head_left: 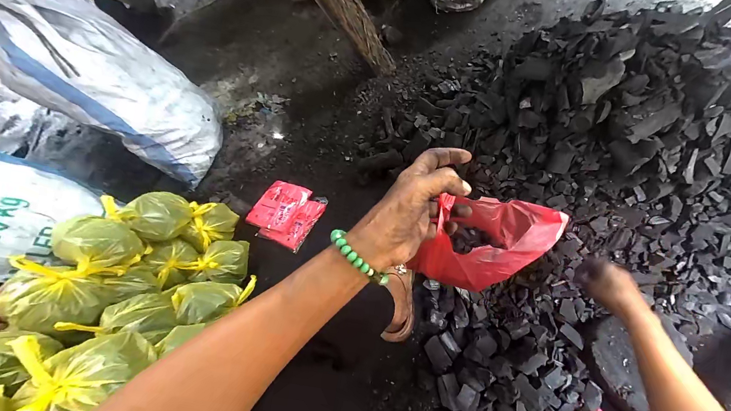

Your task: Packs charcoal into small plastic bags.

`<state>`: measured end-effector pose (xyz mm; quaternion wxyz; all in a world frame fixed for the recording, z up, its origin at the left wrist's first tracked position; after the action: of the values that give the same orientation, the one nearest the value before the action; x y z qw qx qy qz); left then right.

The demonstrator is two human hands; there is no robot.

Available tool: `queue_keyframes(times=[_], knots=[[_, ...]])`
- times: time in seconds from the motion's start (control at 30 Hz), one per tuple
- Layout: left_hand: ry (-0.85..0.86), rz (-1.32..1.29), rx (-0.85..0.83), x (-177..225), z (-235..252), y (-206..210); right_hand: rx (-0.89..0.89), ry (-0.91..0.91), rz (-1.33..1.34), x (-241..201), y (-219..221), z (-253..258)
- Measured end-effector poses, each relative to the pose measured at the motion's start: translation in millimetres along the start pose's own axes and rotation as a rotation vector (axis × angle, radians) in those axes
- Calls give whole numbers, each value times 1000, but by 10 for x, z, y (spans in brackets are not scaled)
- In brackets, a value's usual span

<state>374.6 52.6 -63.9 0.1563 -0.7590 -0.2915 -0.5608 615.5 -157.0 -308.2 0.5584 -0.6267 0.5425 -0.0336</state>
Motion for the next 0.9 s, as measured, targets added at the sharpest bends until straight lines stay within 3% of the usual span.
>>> queue_keyframes(times=[0.1, 0.27, 0.33, 0.43, 0.53, 0.6, 0.7, 0.77, 0.83, 0.9], knots=[[-11, 30, 31, -39, 28, -80, -213, 229, -291, 353, 821, -132], [-34, 90, 83, -131, 109, -248, -343, 159, -337, 126, 1300, -225], [-50, 97, 94, -160, 117, -263, -311, 156, -180, 104, 1175, -190], [-66, 102, 68, -184, 98, -230, 14, 73, 335, 20, 695, -145], [-51, 115, 21, -198, 72, -137, 292, -189, 861, -482, 59, -303], [-31, 110, -25, -196, 61, -46, 454, -446, 1005, -996, -353, -555], [-32, 117, -71, -181, 21, 93, 647, -770, 664, -1704, -585, -972], [-22, 109, -95, -164, 2, 173, 607, -919, 344, -1973, -398, -1030], [-12, 101, -117, -147, -23, 239, 359, -949, 146, -1996, -83, -905], [-10, 96, -135, -113, -59, 285, 13, -767, -61, -1878, 92, -803]])
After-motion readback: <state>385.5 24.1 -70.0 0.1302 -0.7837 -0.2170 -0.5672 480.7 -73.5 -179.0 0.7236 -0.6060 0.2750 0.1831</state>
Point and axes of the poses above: each hand's wrist, its own z-axis towards the middle knuckle, its own y-axis out of the palm, x = y × z, the point moved 6 cm from there along z, towards the middle knuckle, and after that the axes turned 1 degree about -z, right-handed, at the moved point
